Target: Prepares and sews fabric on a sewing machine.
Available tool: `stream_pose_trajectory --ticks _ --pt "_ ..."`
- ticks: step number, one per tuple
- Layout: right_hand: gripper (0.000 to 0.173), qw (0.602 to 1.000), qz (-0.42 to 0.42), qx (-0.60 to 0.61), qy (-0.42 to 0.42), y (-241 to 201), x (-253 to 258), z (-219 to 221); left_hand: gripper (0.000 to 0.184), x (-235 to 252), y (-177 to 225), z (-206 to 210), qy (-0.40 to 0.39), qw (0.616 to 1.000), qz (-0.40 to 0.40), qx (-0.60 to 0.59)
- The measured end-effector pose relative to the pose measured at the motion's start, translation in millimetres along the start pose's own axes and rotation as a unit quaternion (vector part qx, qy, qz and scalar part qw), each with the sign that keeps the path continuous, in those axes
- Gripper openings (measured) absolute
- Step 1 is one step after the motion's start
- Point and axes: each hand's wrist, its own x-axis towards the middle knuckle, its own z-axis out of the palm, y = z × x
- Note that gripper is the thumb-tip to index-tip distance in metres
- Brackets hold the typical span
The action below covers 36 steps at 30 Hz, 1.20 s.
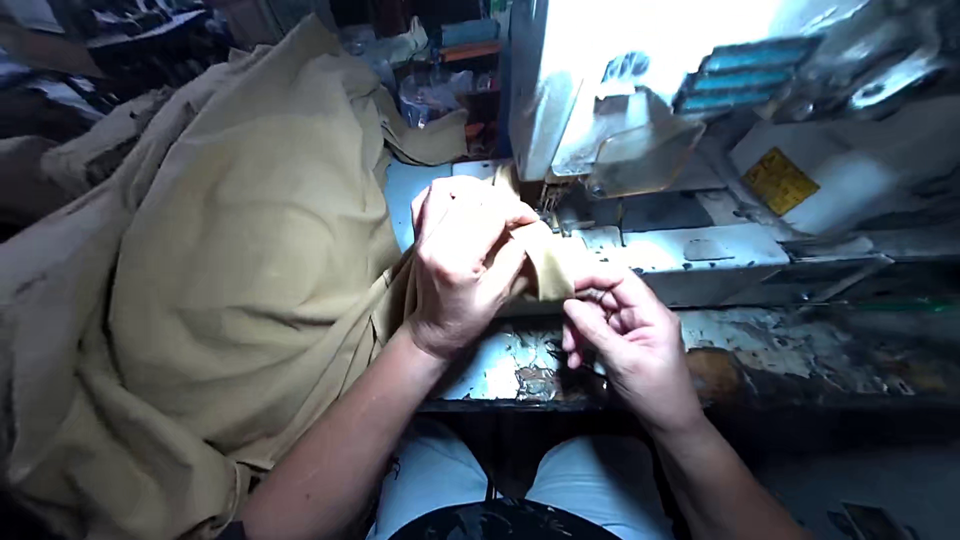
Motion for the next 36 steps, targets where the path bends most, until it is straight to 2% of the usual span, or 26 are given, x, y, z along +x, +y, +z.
stream_pose_trajectory --ticks 2,4,8,10,13,15,17,18,20,21,26,30,33,35,36 --pt "0.014 1.000 0.009 0.008 0.016 3.0 -2.1 -0.8 0.010 4.8 6.4 -2.7 0.020 0.999 0.029 -0.020" --pt "0.013 0.999 -0.017 -0.030 0.011 1.4 -4.6 -2.0 0.010 -2.8 9.5 -4.5 0.024 0.998 0.057 -0.020" --pt "0.013 0.988 -0.121 -0.091 -0.034 -8.6 -23.0 -3.3 0.014 -32.0 28.0 -10.9 -0.010 0.995 0.103 0.003" --pt "0.010 0.983 -0.143 -0.098 -0.059 -17.4 -39.0 -3.5 0.015 -42.5 34.3 -13.2 -0.023 0.991 0.133 0.008" --pt "0.011 0.976 -0.162 -0.128 -0.073 -26.0 -55.2 -5.4 0.016 -32.6 55.7 -33.5 -0.081 0.990 0.115 0.006" --pt "0.015 0.968 -0.184 -0.156 -0.069 -24.9 -54.8 -6.6 0.016 -8.9 72.4 -44.9 -0.203 0.968 0.144 0.029" --pt "0.011 0.968 -0.190 -0.150 -0.060 -18.4 -49.8 -5.6 0.011 11.3 69.3 -40.4 -0.400 0.900 0.159 0.063" --pt "0.010 0.974 -0.176 -0.128 -0.064 -11.0 -46.6 -4.2 0.012 20.5 65.2 -38.2 -0.486 0.860 0.134 0.077" --pt "0.007 0.983 -0.140 -0.104 -0.057 5.3 -40.8 -2.4 0.014 38.6 64.5 -42.0 -0.573 0.804 0.100 0.125" --pt "0.008 0.986 -0.121 -0.101 -0.049 11.8 -40.5 -1.7 0.014 41.0 62.5 -45.3 -0.580 0.797 0.096 0.137" --pt "0.009 0.989 -0.090 -0.112 -0.016 21.0 -47.7 6.5 0.014 23.8 37.8 -47.3 -0.534 0.827 0.122 0.129" --pt "0.023 0.996 -0.057 -0.069 -0.008 20.4 -49.9 10.6 0.014 25.5 36.4 -49.3 -0.517 0.836 0.142 0.121" --pt "0.032 0.993 -0.103 -0.044 0.024 25.6 -48.1 14.3 0.023 26.1 27.6 -54.8 -0.438 0.879 0.167 0.086" --pt "0.043 0.983 -0.173 -0.026 0.057 30.1 -42.2 14.0 0.034 32.2 21.5 -64.5 -0.361 0.920 0.139 0.058" --pt "0.045 0.978 -0.193 -0.027 0.077 28.6 -37.6 13.5 0.032 36.2 15.8 -67.7 -0.313 0.940 0.114 0.071"
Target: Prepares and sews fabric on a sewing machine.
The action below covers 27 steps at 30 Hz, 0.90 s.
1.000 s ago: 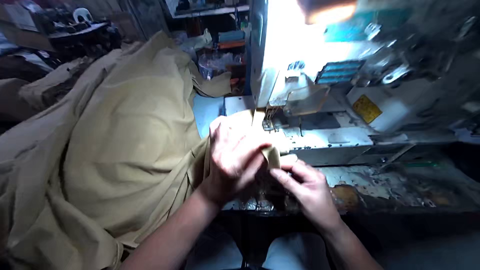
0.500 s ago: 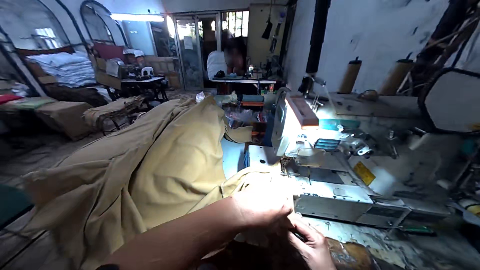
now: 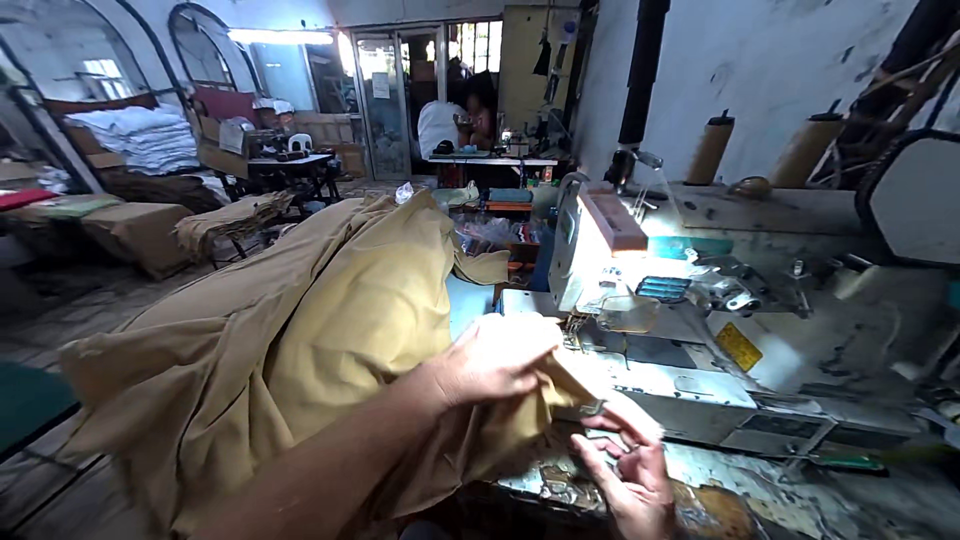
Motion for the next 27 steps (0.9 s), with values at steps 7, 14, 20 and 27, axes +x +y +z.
stream_pose_trajectory --ticks 7,14,20,27 --pt "0.018 0.966 -0.075 -0.062 -0.240 4.7 4.6 66.3 0.015 -7.1 -26.4 11.3 0.180 0.967 -0.172 0.053" --pt "0.016 0.981 -0.111 -0.100 -0.126 -0.4 3.7 45.5 0.016 -0.6 -18.5 7.5 0.218 0.964 -0.153 0.008" --pt "0.013 0.934 -0.138 -0.326 0.037 24.0 76.9 -1.4 0.016 5.7 -6.7 5.6 0.218 0.967 -0.131 -0.022" --pt "0.011 0.975 0.002 -0.196 -0.107 17.1 97.4 -15.4 0.017 15.7 9.8 3.2 0.192 0.980 -0.044 -0.020"
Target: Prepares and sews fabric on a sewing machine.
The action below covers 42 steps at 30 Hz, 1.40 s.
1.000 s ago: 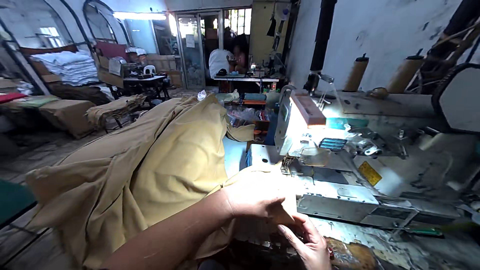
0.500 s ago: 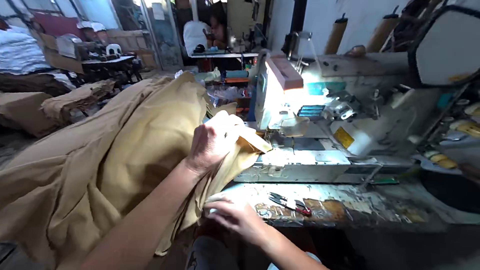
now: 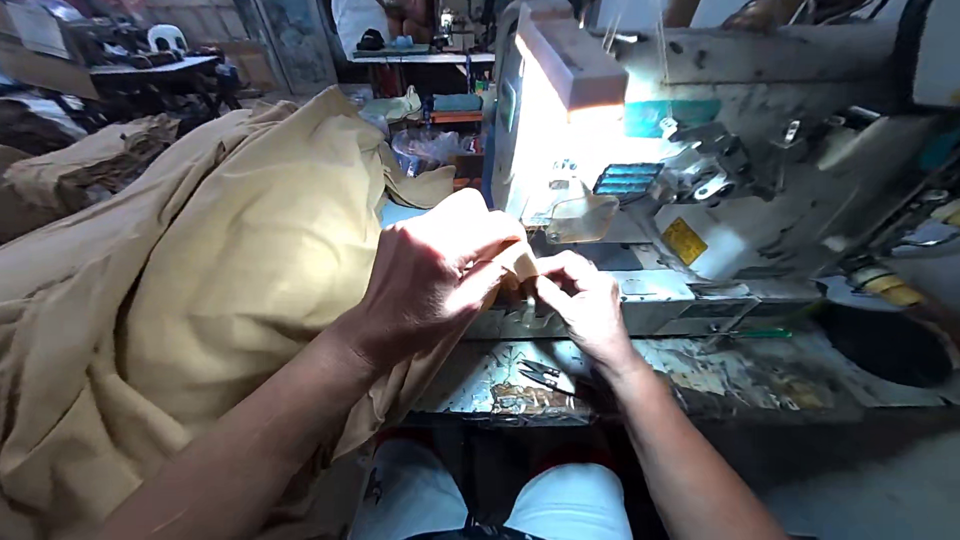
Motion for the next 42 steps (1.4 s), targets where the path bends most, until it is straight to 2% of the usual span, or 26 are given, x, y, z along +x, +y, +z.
stream_pose_trajectory --ticks 2,4,9,14,17,20,21,23,26,27,30,34,38,42 --pt "0.011 0.998 0.004 -0.013 -0.067 -0.2 2.1 -10.7 0.018 1.9 -1.0 2.1 -0.008 1.000 0.023 0.014" --pt "0.012 0.995 0.011 0.004 -0.096 -3.7 -2.5 -15.7 0.020 1.4 -0.5 5.0 -0.009 0.999 0.037 0.025" --pt "0.010 0.990 0.005 0.124 -0.071 -20.6 -44.7 -12.4 0.026 -8.1 10.0 7.3 -0.056 0.993 0.083 0.056" --pt "0.013 0.973 0.022 0.223 -0.051 -44.8 -93.9 -11.2 0.019 -39.7 28.6 17.9 -0.140 0.979 0.148 0.018" --pt "0.012 0.978 0.001 0.206 -0.036 -52.8 -108.6 -11.4 0.020 -47.1 31.1 16.9 -0.136 0.983 0.120 -0.005" --pt "0.014 0.981 0.003 0.193 -0.027 -52.6 -113.2 -11.3 0.020 -25.6 45.1 1.2 -0.130 0.989 0.072 -0.027" --pt "0.015 0.980 0.006 0.194 -0.031 -52.9 -112.7 -10.5 0.019 -18.0 51.8 -0.3 -0.159 0.983 0.088 -0.019" --pt "0.011 0.978 0.009 0.204 -0.038 -54.0 -110.5 -7.8 0.011 -11.2 55.0 9.8 -0.304 0.945 0.119 -0.012" --pt "0.012 0.981 0.012 0.191 -0.034 -42.7 -107.3 1.3 0.015 3.4 42.3 21.0 -0.516 0.855 0.048 -0.027" --pt "0.014 0.983 0.013 0.178 -0.038 -34.6 -105.8 4.9 0.018 12.6 41.4 16.1 -0.550 0.834 0.033 -0.012" --pt "0.018 0.988 0.018 0.151 -0.039 -17.7 -102.8 16.1 0.020 21.8 32.3 8.5 -0.583 0.812 0.009 0.019" --pt "0.015 0.987 0.030 0.156 -0.039 -19.7 -100.0 16.3 0.025 41.5 19.3 3.4 -0.616 0.779 -0.033 0.112" --pt "0.015 0.984 0.035 0.172 -0.016 -18.7 -106.3 18.9 0.025 46.0 14.8 2.2 -0.600 0.795 -0.027 0.079" --pt "0.015 0.982 0.054 0.181 0.002 -21.7 -112.6 22.5 0.026 52.3 18.7 -1.3 -0.617 0.781 -0.039 0.093"
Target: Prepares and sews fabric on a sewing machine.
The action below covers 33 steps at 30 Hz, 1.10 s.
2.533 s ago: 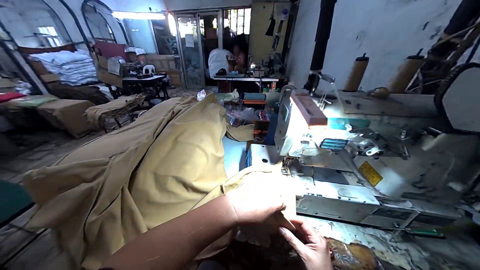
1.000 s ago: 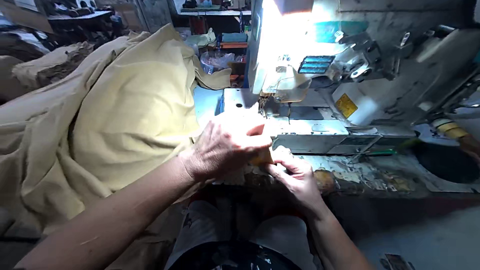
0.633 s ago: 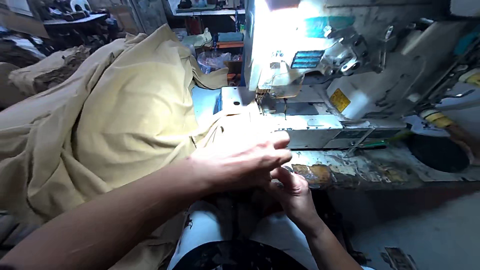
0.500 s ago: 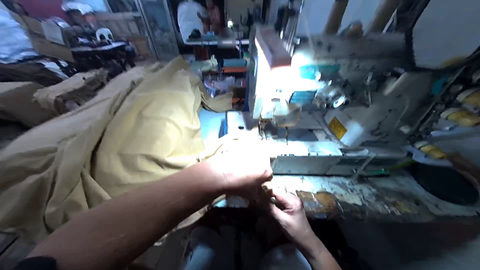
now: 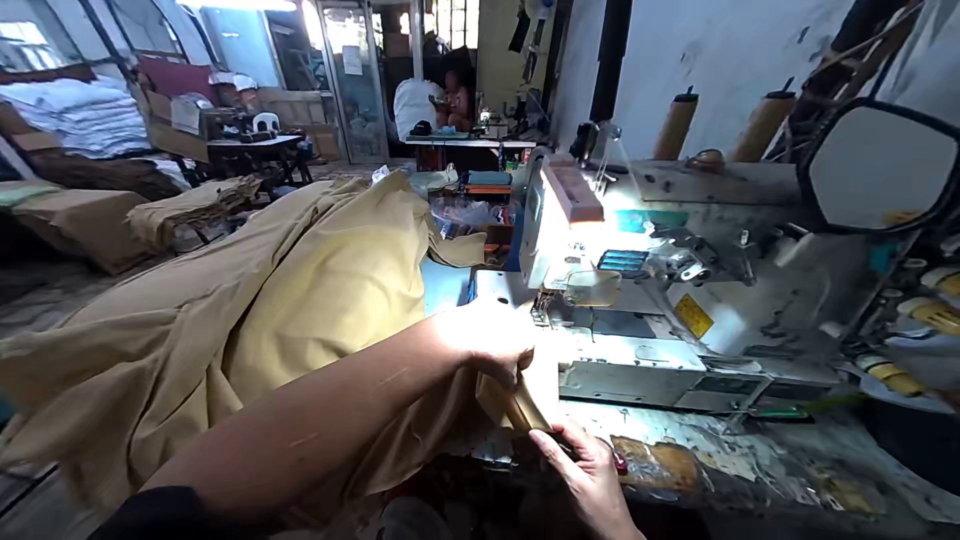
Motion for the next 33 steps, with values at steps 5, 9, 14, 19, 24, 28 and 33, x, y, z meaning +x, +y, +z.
stream_pose_trajectory --ticks 5,9,14,19,24,28,33 --pt "0.015 1.000 0.009 0.009 0.015 -0.1 -6.2 -0.5 0.027 3.6 -2.2 5.2 0.020 1.000 0.010 -0.005" --pt "0.014 1.000 0.013 0.010 0.018 -0.5 -6.4 -0.6 0.027 2.7 -0.1 4.0 0.029 0.999 0.016 0.007" --pt "0.015 1.000 0.011 0.008 0.015 1.0 -6.0 0.5 0.028 3.2 -0.8 4.1 0.021 1.000 0.015 0.001" --pt "0.013 1.000 0.011 0.014 0.018 0.0 -4.8 1.8 0.026 3.1 -3.5 6.6 0.031 0.999 0.026 -0.001" --pt "0.012 0.999 0.027 0.015 0.018 3.9 -6.0 2.1 0.025 7.1 -10.9 14.6 0.059 0.998 0.031 -0.015" --pt "0.008 0.999 0.034 0.019 0.032 14.0 -7.0 0.9 0.025 17.0 -29.7 41.2 0.176 0.978 0.080 -0.076" --pt "0.005 0.998 0.056 0.002 0.019 14.1 -7.9 -0.4 0.021 36.4 -29.5 113.9 0.421 0.880 0.061 -0.210"
